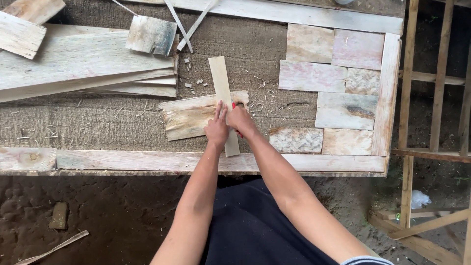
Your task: The person uses a red utility knife to cut and trim small pieces of light-colored wood on a workbench. They repeatedly score the wood, snap off sections, and place the trimmed pieces into a rectangular frame on the table.
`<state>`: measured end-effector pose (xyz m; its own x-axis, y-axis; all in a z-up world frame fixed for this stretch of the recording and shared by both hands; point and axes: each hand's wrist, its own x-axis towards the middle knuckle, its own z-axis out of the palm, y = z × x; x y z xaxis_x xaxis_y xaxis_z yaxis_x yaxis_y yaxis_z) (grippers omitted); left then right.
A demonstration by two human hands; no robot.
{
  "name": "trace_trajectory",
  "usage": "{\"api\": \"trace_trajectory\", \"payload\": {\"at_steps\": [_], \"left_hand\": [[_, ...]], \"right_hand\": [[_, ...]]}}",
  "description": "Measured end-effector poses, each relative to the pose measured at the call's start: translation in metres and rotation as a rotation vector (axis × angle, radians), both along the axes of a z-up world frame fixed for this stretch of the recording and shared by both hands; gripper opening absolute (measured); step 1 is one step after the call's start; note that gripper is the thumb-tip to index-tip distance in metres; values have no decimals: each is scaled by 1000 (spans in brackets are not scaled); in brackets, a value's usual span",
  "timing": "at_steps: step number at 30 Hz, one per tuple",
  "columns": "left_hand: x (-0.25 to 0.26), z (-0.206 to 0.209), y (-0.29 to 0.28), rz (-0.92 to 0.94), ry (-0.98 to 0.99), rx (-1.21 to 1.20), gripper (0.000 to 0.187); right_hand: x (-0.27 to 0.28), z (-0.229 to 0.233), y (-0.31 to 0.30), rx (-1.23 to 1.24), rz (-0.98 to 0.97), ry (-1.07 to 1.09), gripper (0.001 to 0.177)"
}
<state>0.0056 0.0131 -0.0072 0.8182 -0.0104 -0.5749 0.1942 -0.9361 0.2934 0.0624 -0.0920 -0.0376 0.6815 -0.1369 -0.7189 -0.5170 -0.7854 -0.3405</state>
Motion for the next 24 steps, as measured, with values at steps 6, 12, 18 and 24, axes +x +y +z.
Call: {"api": "trace_trajectory", "payload": {"at_steps": [6, 12, 18, 24], "left_hand": [[-2, 0, -2, 17, -7, 7, 88], [-5, -4, -1, 12, -32, 10, 87], [-3, -16, -1, -10, -16, 13, 88], [-3, -11, 0, -20, -7, 4, 87]], "right_hand": [[-65, 71, 4, -6, 41, 91, 51], [-106, 144, 4, 17, 20, 60, 49], [-128, 98, -3, 52, 2, 91, 46], [-145, 62, -11, 85, -34, 48, 45]]}}
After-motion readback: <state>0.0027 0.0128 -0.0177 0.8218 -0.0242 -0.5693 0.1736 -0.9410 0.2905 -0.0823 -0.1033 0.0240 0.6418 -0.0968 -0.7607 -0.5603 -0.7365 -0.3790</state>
